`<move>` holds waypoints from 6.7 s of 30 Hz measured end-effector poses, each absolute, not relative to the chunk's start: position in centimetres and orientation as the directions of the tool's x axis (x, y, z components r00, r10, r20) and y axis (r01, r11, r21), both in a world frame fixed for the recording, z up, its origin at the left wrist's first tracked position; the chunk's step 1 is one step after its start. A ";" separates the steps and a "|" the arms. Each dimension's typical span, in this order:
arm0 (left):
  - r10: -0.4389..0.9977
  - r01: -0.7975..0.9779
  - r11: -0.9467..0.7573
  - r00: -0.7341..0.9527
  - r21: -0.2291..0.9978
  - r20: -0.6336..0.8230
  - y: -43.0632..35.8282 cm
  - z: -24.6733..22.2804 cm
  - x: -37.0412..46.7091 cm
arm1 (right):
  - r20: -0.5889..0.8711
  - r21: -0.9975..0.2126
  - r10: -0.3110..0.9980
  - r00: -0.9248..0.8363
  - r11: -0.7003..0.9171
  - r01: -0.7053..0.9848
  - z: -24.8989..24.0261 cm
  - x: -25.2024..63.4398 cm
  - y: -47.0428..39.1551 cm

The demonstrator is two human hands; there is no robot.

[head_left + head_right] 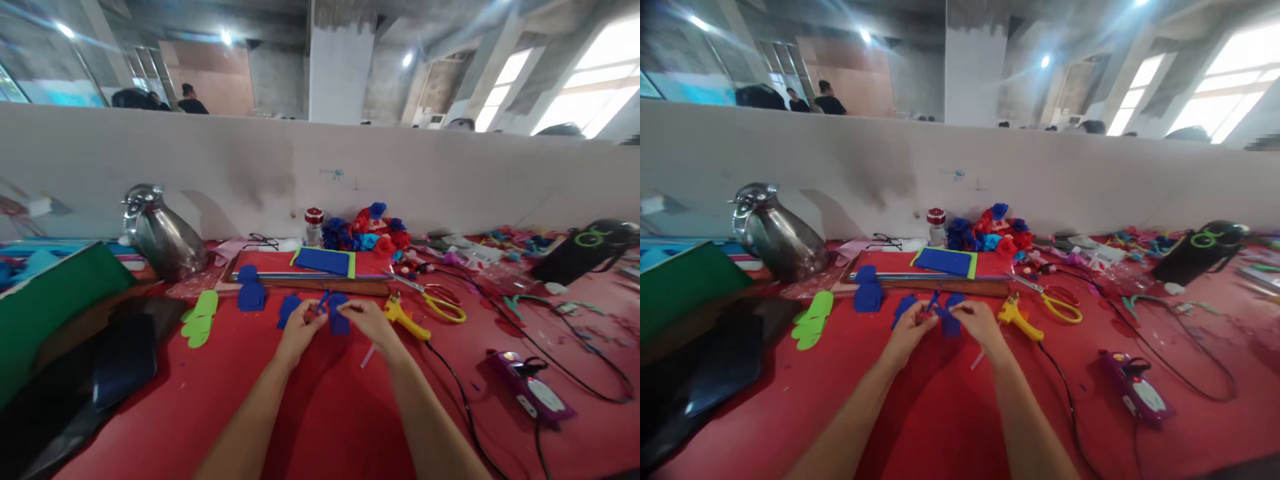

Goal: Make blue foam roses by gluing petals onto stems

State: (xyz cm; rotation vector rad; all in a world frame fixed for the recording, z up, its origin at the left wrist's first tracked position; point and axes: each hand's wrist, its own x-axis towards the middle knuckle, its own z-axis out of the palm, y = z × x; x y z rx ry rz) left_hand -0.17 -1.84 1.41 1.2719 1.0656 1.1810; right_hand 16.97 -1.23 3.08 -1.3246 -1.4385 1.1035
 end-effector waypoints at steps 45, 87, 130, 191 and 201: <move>0.992 -0.238 0.082 0.112 0.968 -0.056 -2.9 1.2 1.6 | -0.092 -0.897 0.975 0.202 0.006 -0.441 4.5 14.2 -2.3; 0.995 -0.242 0.069 0.093 0.968 -0.048 -2.9 1.4 1.9 | -0.105 -0.916 0.977 0.184 -0.023 -0.400 4.9 14.4 -2.4; 0.982 -0.438 0.171 0.148 0.883 -0.116 -3.0 2.0 1.8 | -0.152 -0.924 0.980 -0.125 -0.186 -0.334 4.3 15.1 -2.3; 0.999 -0.356 0.000 -0.041 0.934 -0.015 -3.3 2.4 2.1 | 0.757 -0.496 0.653 0.035 0.538 0.681 3.9 15.4 -3.1; 0.997 -0.420 0.049 -0.036 0.906 -0.070 -3.3 2.7 2.2 | 0.256 -0.959 0.943 0.215 0.220 0.177 2.9 14.4 -2.4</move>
